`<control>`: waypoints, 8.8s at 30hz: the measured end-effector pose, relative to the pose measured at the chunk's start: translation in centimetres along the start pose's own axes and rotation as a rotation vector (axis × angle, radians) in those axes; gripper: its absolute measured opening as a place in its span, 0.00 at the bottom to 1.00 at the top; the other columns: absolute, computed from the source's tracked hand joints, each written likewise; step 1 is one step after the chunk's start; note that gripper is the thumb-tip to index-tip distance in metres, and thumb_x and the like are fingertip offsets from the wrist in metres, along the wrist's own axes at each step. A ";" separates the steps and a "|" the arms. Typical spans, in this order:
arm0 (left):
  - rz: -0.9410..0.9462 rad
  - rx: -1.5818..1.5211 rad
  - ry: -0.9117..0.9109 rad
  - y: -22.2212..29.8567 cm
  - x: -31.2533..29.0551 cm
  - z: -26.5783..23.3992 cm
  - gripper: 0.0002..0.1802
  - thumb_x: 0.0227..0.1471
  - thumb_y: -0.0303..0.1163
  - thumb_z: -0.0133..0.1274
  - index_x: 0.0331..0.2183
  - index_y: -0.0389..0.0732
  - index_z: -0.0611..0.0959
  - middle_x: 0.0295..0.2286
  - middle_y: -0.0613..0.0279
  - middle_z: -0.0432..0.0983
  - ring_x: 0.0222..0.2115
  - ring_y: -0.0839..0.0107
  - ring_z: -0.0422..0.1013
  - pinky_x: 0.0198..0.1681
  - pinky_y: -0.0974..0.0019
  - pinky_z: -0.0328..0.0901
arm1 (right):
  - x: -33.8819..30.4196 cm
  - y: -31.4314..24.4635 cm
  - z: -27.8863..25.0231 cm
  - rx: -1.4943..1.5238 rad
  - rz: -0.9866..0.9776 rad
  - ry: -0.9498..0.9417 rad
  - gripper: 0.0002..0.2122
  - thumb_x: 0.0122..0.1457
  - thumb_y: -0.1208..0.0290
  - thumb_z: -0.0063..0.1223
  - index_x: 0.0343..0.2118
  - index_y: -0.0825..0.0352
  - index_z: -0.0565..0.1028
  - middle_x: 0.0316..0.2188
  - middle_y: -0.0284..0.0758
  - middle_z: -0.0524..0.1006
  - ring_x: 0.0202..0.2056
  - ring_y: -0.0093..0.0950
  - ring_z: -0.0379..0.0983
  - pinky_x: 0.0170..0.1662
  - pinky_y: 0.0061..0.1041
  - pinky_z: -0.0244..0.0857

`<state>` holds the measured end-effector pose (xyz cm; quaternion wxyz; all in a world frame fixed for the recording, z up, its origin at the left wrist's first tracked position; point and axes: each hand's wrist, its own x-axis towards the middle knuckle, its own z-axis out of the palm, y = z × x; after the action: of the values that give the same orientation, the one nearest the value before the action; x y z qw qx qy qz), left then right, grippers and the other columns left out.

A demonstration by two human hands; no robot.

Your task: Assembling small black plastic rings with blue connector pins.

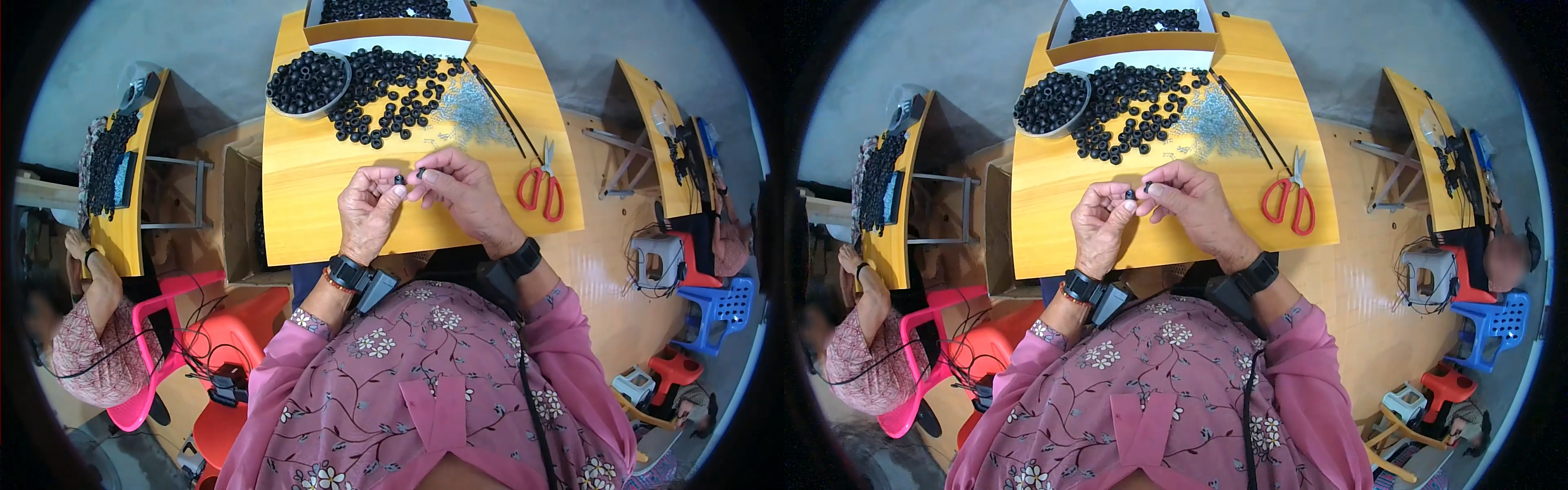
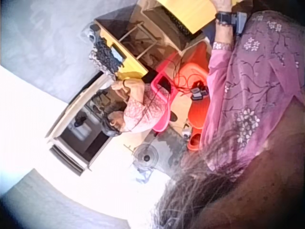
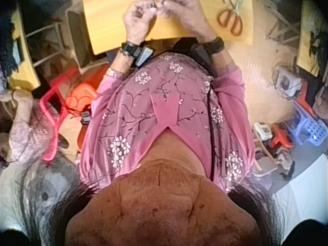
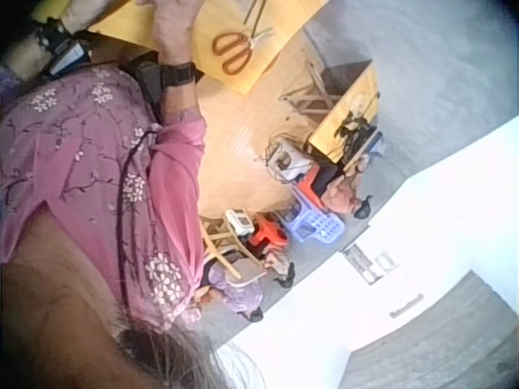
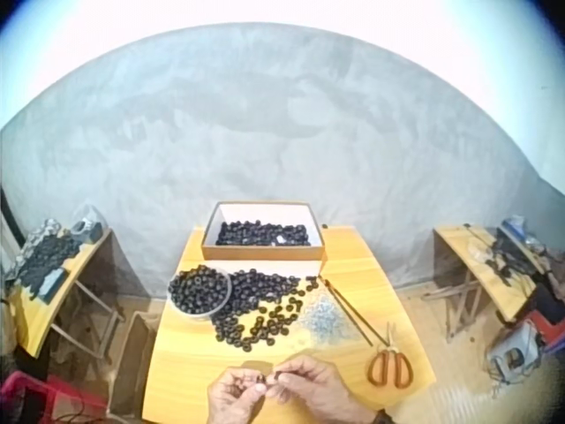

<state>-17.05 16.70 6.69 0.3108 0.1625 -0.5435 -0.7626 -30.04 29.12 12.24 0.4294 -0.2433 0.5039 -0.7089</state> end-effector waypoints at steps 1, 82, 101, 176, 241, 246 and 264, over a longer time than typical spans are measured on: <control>0.000 0.010 -0.021 -0.2 0.0 -0.2 0.12 0.56 0.18 0.60 0.43 0.35 0.79 0.35 0.64 0.80 0.35 0.80 0.75 0.42 0.73 0.71 | 0.1 0.0 -0.1 -0.013 -0.008 0.020 0.08 0.65 0.74 0.55 0.43 0.70 0.79 0.35 0.33 0.81 0.35 0.20 0.78 0.38 0.20 0.73; -0.035 -0.003 -0.065 0.1 0.1 -0.3 0.13 0.51 0.16 0.64 0.36 0.36 0.77 0.31 0.62 0.80 0.31 0.78 0.76 0.37 0.73 0.72 | 1.4 0.1 0.5 -0.630 -0.146 -0.124 0.04 0.62 0.78 0.57 0.36 0.72 0.81 0.25 0.33 0.74 0.24 0.20 0.74 0.28 0.21 0.69; -0.215 -0.216 -0.098 1.3 0.6 -0.6 0.09 0.53 0.14 0.59 0.35 0.35 0.77 0.32 0.55 0.81 0.32 0.68 0.79 0.39 0.65 0.77 | 1.3 0.8 0.5 -0.802 -0.375 -0.102 0.04 0.61 0.75 0.57 0.35 0.68 0.81 0.24 0.36 0.75 0.26 0.31 0.73 0.30 0.28 0.66; -0.321 -0.252 -0.088 1.0 0.3 -1.9 0.08 0.61 0.21 0.54 0.43 0.34 0.79 0.33 0.60 0.79 0.30 0.74 0.76 0.35 0.71 0.72 | 1.0 1.1 1.1 -0.927 -0.525 -0.141 0.16 0.60 0.79 0.52 0.50 0.61 0.80 0.30 0.37 0.75 0.31 0.35 0.74 0.35 0.31 0.69; -0.248 -0.194 0.001 1.2 0.3 -0.5 0.14 0.57 0.17 0.54 0.44 0.38 0.73 0.35 0.62 0.78 0.26 0.77 0.73 0.30 0.73 0.70 | 1.4 0.5 0.6 -1.239 -0.560 -0.246 0.12 0.56 0.78 0.50 0.43 0.66 0.76 0.29 0.40 0.71 0.32 0.43 0.72 0.36 0.38 0.69; -0.241 -0.214 0.031 1.5 0.6 -0.1 0.15 0.55 0.15 0.51 0.43 0.41 0.72 0.32 0.64 0.76 0.23 0.79 0.71 0.25 0.75 0.67 | 1.1 0.6 0.6 -1.161 -0.515 -0.215 0.19 0.57 0.81 0.50 0.52 0.60 0.79 0.29 0.38 0.73 0.32 0.37 0.73 0.37 0.34 0.69; -0.238 -0.359 0.046 0.6 0.8 -1.0 0.16 0.55 0.15 0.50 0.44 0.42 0.71 0.34 0.61 0.78 0.29 0.74 0.75 0.31 0.72 0.71 | 0.4 0.8 2.3 -1.036 -0.464 -0.146 0.13 0.55 0.71 0.62 0.43 0.66 0.76 0.29 0.41 0.72 0.32 0.42 0.73 0.37 0.40 0.68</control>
<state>-16.87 15.35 6.98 0.2546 0.1849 -0.3688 -0.8746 -28.18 27.57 12.35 0.1210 -0.5745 0.6881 -0.4264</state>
